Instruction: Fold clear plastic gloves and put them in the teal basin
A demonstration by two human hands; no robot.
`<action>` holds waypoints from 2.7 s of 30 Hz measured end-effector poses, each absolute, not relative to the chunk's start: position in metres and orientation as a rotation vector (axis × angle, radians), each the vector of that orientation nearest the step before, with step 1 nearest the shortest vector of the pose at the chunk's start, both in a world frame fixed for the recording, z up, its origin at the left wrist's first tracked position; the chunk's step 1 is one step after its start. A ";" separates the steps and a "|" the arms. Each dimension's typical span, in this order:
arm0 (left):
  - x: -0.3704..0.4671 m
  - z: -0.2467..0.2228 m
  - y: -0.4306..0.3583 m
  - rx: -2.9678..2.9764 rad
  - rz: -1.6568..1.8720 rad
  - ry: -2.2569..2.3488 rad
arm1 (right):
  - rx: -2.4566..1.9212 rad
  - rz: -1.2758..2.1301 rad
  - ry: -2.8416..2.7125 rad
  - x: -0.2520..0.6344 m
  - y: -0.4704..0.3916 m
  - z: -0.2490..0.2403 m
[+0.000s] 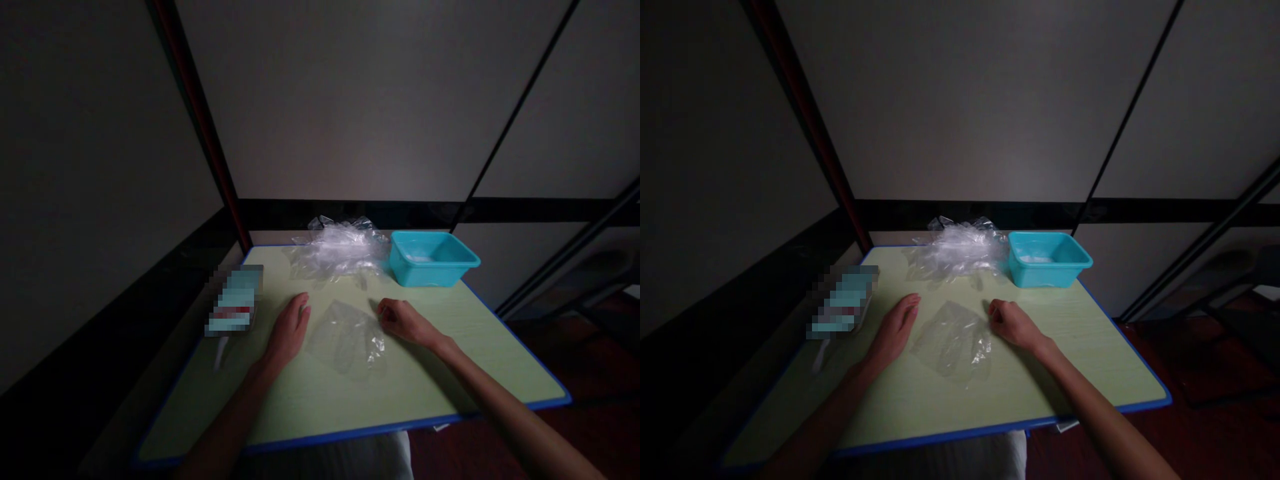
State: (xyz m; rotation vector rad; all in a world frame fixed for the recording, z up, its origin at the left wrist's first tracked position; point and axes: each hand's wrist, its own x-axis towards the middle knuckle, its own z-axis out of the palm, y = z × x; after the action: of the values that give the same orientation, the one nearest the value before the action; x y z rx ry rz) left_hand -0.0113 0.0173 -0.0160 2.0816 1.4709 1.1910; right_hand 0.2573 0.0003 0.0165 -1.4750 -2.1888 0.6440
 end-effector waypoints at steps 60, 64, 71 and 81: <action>-0.008 -0.006 0.010 2.394 0.975 1.585 | -1.540 0.781 -2.797 0.238 0.032 0.032; -0.008 -0.007 0.011 2.487 0.912 1.615 | -1.481 0.787 -2.804 0.243 0.033 0.029; -0.009 -0.009 0.012 2.492 0.935 1.605 | -1.373 0.795 -2.781 0.251 0.036 0.025; -0.010 -0.011 0.012 2.480 0.952 1.588 | -1.249 0.459 -2.512 0.222 0.022 0.027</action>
State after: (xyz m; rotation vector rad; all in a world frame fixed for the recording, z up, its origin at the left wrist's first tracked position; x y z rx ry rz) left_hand -0.0096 0.0124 -0.0109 2.4803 1.5876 0.9515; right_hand 0.2216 0.0215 0.0268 -1.2491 -2.5117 0.4594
